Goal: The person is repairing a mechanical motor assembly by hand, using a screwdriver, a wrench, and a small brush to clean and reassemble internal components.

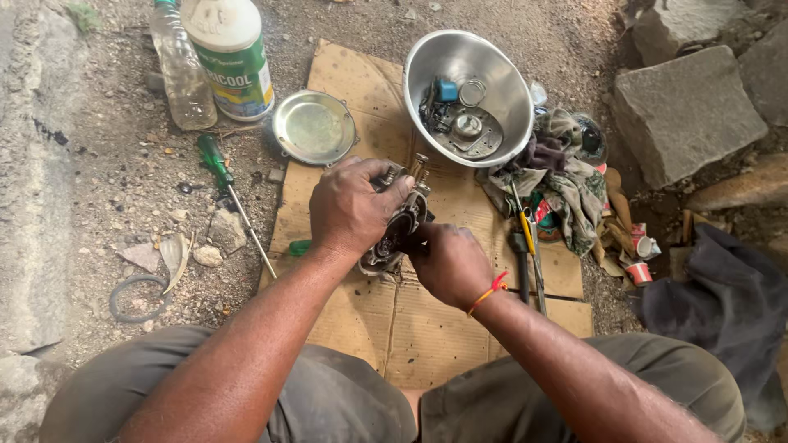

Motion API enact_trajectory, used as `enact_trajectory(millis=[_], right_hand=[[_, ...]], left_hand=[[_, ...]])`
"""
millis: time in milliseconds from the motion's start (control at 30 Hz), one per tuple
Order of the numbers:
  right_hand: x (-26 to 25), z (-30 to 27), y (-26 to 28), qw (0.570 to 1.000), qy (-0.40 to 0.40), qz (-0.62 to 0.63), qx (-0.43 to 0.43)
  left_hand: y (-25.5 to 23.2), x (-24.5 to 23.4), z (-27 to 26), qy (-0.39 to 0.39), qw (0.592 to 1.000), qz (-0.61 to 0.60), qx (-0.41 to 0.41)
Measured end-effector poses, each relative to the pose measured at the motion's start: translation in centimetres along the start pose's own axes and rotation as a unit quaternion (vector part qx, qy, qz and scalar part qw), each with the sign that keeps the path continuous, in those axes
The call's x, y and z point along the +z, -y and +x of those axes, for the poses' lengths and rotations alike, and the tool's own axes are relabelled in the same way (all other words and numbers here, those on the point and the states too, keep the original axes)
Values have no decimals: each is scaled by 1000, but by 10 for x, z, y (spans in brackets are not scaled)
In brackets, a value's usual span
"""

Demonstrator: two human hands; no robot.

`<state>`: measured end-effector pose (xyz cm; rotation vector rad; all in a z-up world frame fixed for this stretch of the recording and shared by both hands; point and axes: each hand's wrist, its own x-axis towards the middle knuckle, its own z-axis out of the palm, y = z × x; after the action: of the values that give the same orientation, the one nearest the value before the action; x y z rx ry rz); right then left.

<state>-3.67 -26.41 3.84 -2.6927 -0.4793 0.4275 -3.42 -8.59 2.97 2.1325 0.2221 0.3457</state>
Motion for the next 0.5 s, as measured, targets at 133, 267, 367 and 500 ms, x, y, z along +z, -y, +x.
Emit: enact_trajectory(millis=[133,267,367,500], right_hand=[[-11,7,-7,986,86,140,1],[-41,6,-7,988,51,141,43],[-50,8,4,999,-35,29,5],[-44,6,7,974,-119,-109,-162]], left_hand=[[4,-4,6,19,998,5,-55],[12,-7,24,57,990,14,-129],[9,-8,28,42,992,12,-120],[0,-5,28,62,991,0,-120]])
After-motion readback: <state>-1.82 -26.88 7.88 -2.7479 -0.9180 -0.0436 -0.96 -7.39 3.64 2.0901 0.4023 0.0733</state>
